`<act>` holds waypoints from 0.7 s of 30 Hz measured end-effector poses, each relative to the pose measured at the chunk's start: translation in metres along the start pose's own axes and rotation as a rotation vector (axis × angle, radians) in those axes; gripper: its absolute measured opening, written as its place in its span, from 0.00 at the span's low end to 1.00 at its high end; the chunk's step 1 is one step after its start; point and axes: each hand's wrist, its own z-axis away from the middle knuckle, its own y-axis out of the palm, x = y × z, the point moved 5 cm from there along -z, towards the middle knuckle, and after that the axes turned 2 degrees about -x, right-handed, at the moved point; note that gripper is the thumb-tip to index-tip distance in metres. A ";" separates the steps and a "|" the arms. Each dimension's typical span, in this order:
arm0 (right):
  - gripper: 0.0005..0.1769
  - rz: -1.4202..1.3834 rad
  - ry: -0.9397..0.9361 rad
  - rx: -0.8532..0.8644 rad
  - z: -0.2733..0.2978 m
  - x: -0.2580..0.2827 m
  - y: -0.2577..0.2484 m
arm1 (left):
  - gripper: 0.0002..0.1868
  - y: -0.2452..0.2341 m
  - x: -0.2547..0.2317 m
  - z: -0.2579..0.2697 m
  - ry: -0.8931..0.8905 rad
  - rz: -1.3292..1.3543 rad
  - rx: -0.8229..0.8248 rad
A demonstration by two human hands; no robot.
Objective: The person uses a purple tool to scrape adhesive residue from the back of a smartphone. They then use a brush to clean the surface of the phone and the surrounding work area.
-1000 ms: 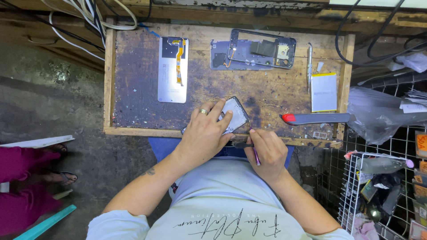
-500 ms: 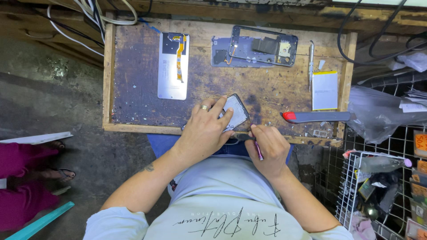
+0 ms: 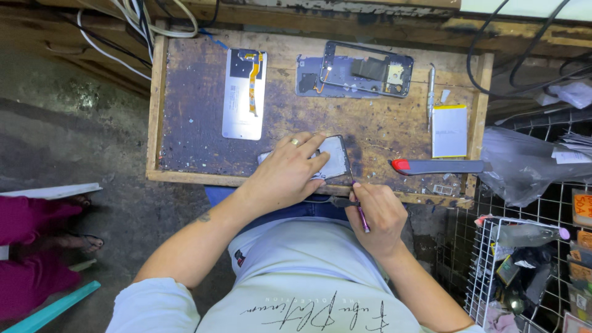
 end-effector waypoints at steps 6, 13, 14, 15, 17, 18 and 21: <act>0.16 0.079 0.066 -0.053 0.001 -0.010 -0.001 | 0.27 0.003 0.011 -0.033 0.124 0.070 -0.005; 0.16 0.164 0.035 -0.085 0.006 -0.007 0.003 | 0.26 0.005 0.018 -0.033 0.129 0.065 -0.026; 0.16 0.194 0.032 -0.090 0.006 -0.007 0.004 | 0.26 0.006 0.018 -0.032 0.119 0.066 -0.026; 0.15 0.198 0.031 -0.094 0.006 -0.007 0.005 | 0.26 0.007 0.019 -0.031 0.108 0.067 -0.026; 0.15 0.211 0.033 -0.106 0.006 -0.007 0.007 | 0.26 0.008 0.020 -0.031 0.111 0.077 -0.027; 0.16 0.196 0.034 -0.103 0.006 -0.008 0.008 | 0.26 0.009 0.020 -0.031 0.108 0.081 -0.031; 0.17 0.168 0.029 -0.097 0.005 -0.009 0.010 | 0.25 0.010 0.022 -0.030 0.109 0.085 -0.019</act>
